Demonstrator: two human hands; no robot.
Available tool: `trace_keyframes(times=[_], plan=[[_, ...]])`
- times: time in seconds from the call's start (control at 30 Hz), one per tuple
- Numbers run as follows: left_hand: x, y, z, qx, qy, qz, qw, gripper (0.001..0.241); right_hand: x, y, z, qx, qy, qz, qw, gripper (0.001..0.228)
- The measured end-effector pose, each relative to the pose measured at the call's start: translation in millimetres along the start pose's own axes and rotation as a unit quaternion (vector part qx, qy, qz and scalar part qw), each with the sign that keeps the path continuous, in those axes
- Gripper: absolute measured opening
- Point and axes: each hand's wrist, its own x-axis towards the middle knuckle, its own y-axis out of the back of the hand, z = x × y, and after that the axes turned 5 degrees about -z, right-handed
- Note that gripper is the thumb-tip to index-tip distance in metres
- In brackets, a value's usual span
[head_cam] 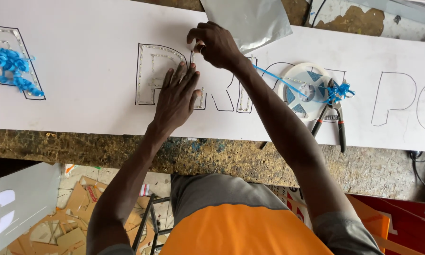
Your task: Applying blue LED strip lights to a sign board by peeling the adhesive backing and pressing it onto letter outlines, then cutting the strip with scissors.
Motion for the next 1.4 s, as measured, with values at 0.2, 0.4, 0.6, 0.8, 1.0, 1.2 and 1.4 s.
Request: trace_keyframes(times=[0.2, 0.4, 0.6, 0.8, 1.0, 1.2, 1.4], plan=[[56.8, 5.8, -19.2, -0.151, 0.050, 0.166, 0.973, 0.033, -23.6, 29.2, -6.8, 0.140, 0.065, 0.048, 0.987, 0.032], [106.1, -14.7, -28.1, -0.170, 0.140, 0.177, 0.959, 0.039, -26.0, 18.8, -6.5, 0.127, 0.051, 0.123, 0.983, 0.027], [98.3, -13.7, -35.1, -0.225, 0.090, 0.184, 0.953, 0.035, -30.9, 10.7, -3.0, 0.149, 0.004, 0.129, 0.980, 0.035], [95.2, 4.6, -41.8, -0.223, 0.013, 0.183, 0.957, 0.025, -42.0, 11.4, -4.8, 0.125, 0.029, 0.117, 0.985, 0.017], [88.5, 3.4, -57.3, -0.235, -0.046, 0.135, 0.961, 0.016, -47.0, -7.0, 4.0, 0.037, 0.056, 0.146, 0.987, 0.029], [85.7, 13.0, -64.4, -0.235, -0.086, 0.094, 0.964, 0.015, -47.2, -11.0, 11.4, 0.021, 0.084, 0.139, 0.987, 0.019], [80.1, 13.7, -72.5, -0.129, -0.098, 0.079, 0.984, 0.026, -50.8, -11.6, 9.8, -0.012, 0.077, 0.126, 0.989, 0.026]])
